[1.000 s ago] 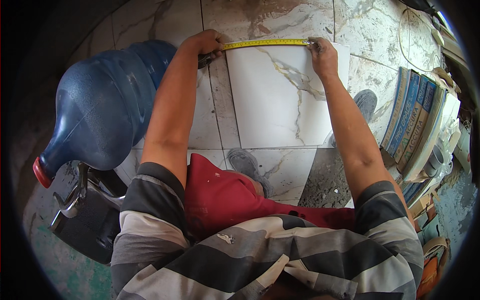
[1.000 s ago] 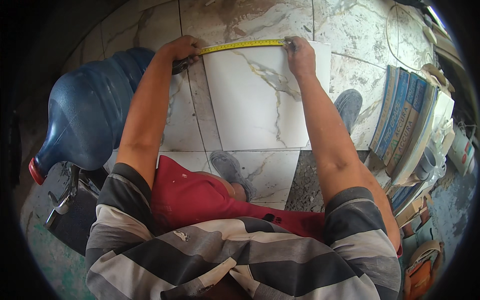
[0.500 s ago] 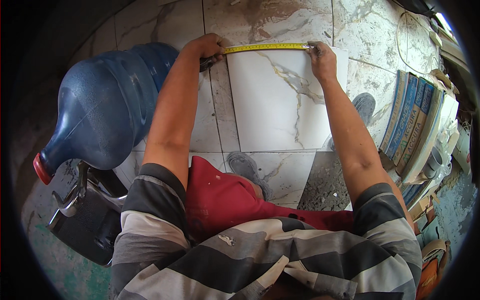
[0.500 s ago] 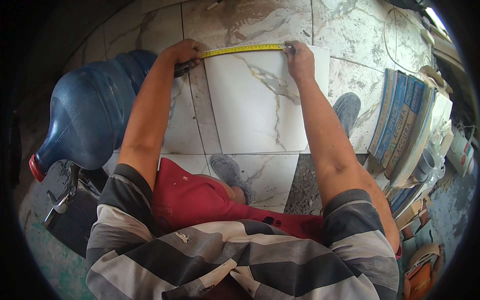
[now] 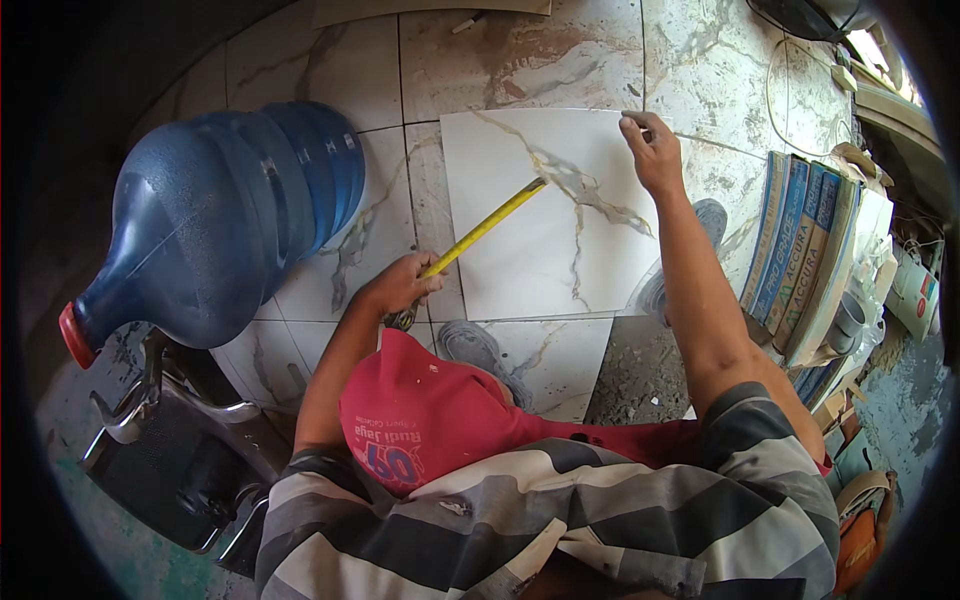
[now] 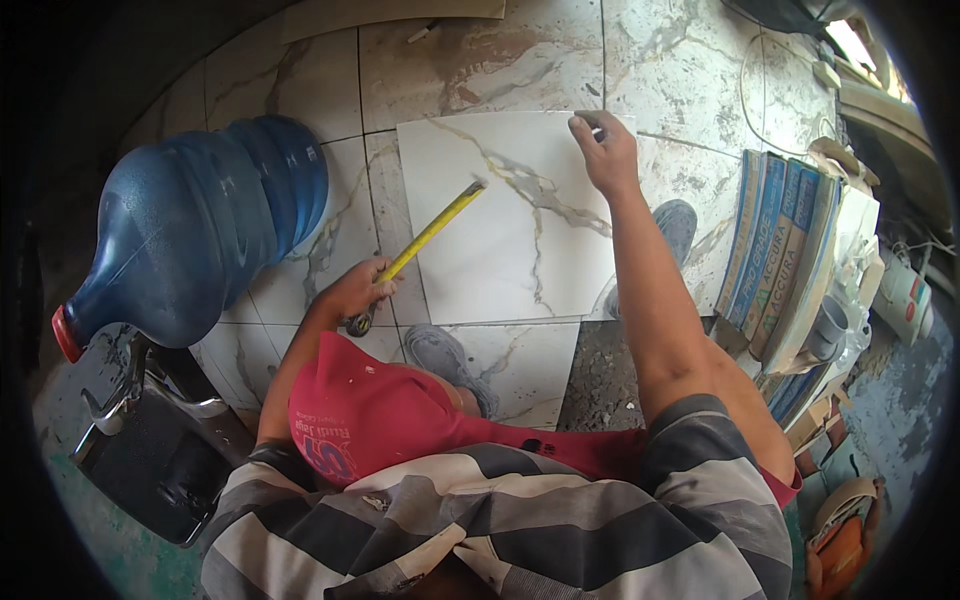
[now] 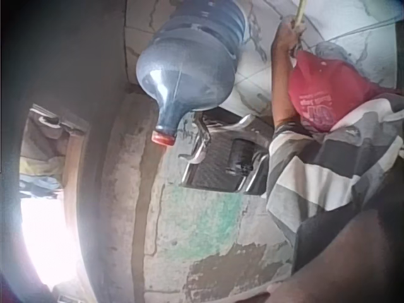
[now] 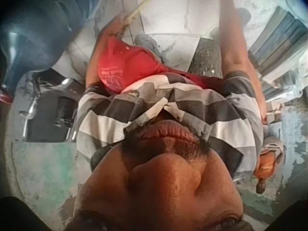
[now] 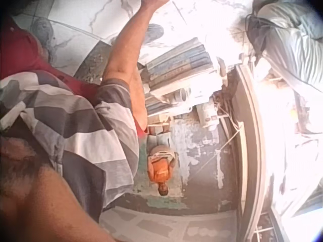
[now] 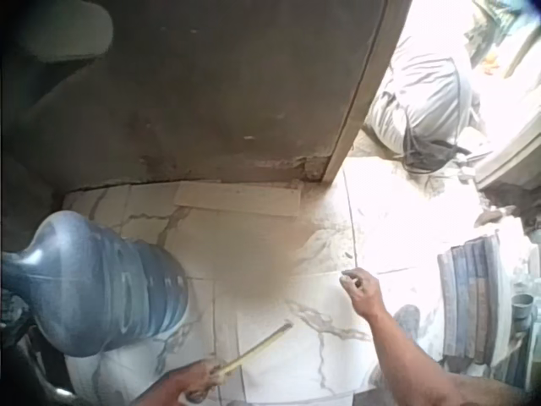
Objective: The recorder measures, marks, and cuts a ceramic tile with an angle grinder to fit a floor section.
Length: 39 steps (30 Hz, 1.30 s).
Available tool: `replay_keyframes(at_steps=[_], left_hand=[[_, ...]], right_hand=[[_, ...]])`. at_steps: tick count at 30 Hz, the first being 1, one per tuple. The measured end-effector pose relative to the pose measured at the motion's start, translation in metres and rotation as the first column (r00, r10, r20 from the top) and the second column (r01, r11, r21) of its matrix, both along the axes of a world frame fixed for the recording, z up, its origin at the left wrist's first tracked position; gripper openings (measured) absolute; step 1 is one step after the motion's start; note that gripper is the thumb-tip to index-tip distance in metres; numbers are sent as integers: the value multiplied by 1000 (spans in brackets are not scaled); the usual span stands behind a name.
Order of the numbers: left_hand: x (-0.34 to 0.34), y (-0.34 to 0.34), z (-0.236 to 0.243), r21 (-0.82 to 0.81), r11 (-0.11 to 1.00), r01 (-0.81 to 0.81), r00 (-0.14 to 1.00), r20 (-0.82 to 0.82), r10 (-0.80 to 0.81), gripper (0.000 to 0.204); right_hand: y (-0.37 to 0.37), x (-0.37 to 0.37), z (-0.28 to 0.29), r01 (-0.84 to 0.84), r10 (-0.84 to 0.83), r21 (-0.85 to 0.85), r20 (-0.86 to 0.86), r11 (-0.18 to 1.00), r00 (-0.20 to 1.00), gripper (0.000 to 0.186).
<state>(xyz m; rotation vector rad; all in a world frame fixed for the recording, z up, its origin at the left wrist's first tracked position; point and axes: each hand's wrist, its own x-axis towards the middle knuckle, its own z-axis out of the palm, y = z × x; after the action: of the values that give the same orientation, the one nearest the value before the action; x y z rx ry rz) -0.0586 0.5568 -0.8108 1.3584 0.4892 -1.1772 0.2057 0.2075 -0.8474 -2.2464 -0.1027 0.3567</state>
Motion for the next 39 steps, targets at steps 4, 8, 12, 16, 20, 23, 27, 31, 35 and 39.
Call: replay_keyframes(at_steps=[4,8,12,16,20,23,27,31,35,39], left_hand=[[-83,-12,-17,86,977,-195,981,10,195,24],[-99,-16,-21,251,915,-316,948,51,313,24],[-103,-17,-34,540,791,-287,951,257,169,29],[-105,-15,-47,713,569,-410,831,549,-89,26],[-100,-11,-72,761,484,-432,757,598,-265,24],[-104,-4,-78,777,457,-434,709,607,-359,22],[-59,-6,-34,787,339,-515,566,609,-556,21],[33,0,-20,291,732,-616,765,444,467,43],[137,-33,8,-193,487,-852,462,163,872,61],[200,-36,19,-388,312,-867,281,137,950,62]], right_hand=[[43,96,-12,-177,227,-269,168,947,959,41],[99,151,-12,-335,461,-508,143,794,876,62],[142,173,-33,-426,591,-479,272,767,759,81],[177,175,-43,-464,668,-539,278,703,690,94],[183,193,-46,-479,746,-636,243,606,620,94],[189,191,-33,-520,760,-613,217,595,613,90],[179,168,4,-591,772,-566,135,575,621,81],[142,99,17,-483,477,41,-248,875,843,82],[76,-16,19,-115,327,398,-519,910,790,85],[55,-137,48,-120,179,186,-343,975,922,89]])
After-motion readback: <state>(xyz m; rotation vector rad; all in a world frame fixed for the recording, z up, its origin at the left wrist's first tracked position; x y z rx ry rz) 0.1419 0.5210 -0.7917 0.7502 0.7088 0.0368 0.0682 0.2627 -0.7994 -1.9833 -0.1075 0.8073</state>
